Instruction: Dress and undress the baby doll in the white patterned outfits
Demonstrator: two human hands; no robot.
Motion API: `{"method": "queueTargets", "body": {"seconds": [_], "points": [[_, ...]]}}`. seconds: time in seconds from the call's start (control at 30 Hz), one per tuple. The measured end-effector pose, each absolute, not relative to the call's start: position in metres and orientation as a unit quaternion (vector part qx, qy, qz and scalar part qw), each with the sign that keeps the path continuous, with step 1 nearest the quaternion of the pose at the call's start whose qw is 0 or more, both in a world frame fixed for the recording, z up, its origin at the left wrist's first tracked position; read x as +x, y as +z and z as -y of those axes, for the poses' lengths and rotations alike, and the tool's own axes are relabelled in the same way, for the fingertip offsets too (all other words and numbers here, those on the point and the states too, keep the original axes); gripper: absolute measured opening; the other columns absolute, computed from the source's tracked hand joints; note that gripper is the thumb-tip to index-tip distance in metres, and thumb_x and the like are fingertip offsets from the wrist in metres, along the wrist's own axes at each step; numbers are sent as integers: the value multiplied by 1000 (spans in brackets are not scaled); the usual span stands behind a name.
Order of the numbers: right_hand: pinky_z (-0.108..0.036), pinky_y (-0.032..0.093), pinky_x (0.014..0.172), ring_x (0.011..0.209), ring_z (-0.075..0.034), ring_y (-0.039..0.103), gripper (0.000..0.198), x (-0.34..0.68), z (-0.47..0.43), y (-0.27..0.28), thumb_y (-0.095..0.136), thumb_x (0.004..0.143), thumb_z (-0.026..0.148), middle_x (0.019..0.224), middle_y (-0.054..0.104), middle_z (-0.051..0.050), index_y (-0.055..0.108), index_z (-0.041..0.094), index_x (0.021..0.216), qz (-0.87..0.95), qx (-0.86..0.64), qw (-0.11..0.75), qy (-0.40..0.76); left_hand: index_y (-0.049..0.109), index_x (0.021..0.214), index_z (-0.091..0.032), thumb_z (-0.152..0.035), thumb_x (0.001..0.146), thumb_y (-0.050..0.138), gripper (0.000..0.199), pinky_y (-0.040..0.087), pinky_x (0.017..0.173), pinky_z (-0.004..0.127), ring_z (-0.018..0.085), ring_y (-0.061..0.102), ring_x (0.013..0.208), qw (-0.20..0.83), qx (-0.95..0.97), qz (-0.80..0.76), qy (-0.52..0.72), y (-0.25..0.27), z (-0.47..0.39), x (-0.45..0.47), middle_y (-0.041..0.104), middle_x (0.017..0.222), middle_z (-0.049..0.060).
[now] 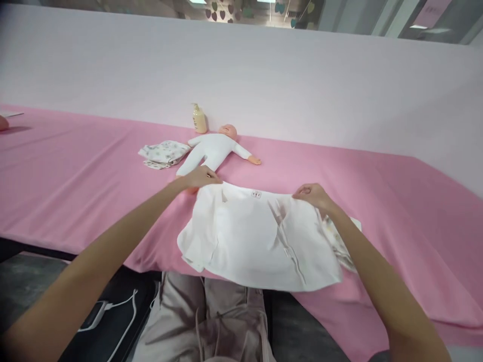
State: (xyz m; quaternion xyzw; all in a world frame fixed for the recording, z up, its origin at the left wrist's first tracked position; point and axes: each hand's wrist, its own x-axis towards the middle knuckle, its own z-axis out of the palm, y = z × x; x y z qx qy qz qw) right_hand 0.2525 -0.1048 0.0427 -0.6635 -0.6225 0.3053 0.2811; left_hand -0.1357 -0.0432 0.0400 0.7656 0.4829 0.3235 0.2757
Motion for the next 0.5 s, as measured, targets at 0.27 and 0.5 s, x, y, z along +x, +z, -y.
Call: {"method": "queueTargets", "body": {"seconds": [0.27, 0.5], "points": [[-27, 40, 59, 64, -16, 57, 28, 280, -3, 0, 69, 62, 44, 67, 64, -3, 69, 18, 72, 646, -682, 231, 253, 73, 87, -18, -36, 84, 51, 29, 37, 70, 30, 24, 60, 87, -9, 852, -521, 46, 18, -61, -98, 70, 92, 10], [-28, 41, 63, 70, -18, 59, 27, 281, -79, -20, 66, 65, 45, 68, 63, -2, 69, 19, 71, 646, -716, 226, 138, 73, 87, -15, -29, 84, 53, 25, 32, 89, 39, 29, 49, 106, -139, 842, -520, 16, 12, -121, -88, 63, 104, 14]]}}
